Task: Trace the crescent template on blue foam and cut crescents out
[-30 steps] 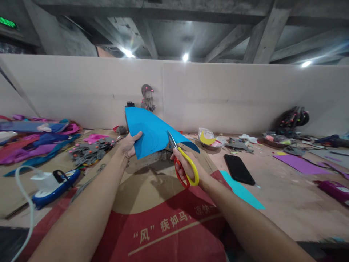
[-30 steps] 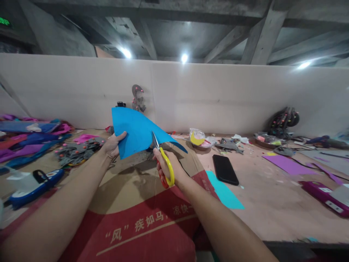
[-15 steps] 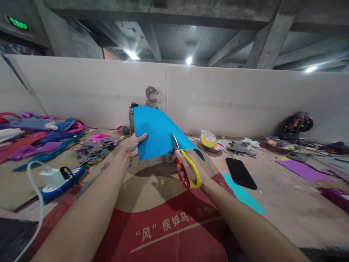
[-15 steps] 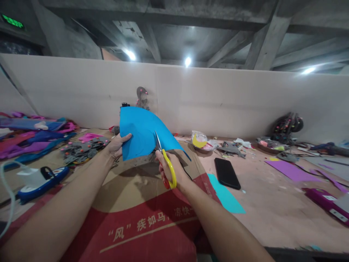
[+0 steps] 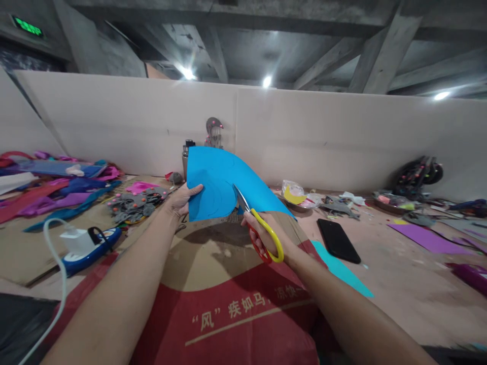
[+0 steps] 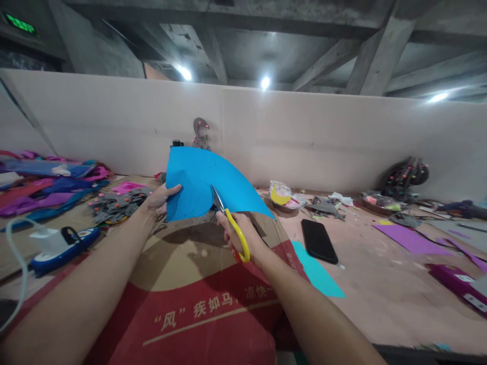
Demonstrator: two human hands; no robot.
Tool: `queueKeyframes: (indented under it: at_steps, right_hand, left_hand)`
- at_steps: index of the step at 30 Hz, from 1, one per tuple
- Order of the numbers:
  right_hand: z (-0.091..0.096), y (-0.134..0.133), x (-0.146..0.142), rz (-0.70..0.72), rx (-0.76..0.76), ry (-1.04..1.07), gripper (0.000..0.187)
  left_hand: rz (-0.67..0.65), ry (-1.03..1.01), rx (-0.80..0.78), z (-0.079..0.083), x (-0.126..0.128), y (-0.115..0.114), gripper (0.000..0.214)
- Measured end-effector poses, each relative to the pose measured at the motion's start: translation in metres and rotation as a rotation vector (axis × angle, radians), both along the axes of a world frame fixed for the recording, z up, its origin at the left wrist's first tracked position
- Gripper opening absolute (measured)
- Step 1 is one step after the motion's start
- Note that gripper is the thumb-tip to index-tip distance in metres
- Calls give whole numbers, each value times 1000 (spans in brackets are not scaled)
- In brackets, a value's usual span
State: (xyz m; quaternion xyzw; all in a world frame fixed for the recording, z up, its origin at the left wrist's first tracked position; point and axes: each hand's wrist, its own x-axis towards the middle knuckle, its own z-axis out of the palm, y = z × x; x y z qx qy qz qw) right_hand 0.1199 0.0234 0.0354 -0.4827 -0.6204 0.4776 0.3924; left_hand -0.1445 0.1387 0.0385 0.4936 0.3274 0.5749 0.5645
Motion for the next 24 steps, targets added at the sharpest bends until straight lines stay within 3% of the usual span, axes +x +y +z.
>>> queueKeyframes:
  at_steps: [7,13,20,24]
  right_hand:
    - [3,-3,-1,45,-108,73,45]
    - [1,3,-3,78,-238,149,45]
    - [-3,3,3,24,-212,-36,49]
    - [-3,6,12,82,-215,-71,55]
  left_hand:
    - [-58,22,-17,-4,-6,4,86]
    - [-26,68,-42,-2,-2,2,83]
    - [-34,100,-43,-4,0,5,85]
    - [-62,100,-39,-7,-2,8,81]
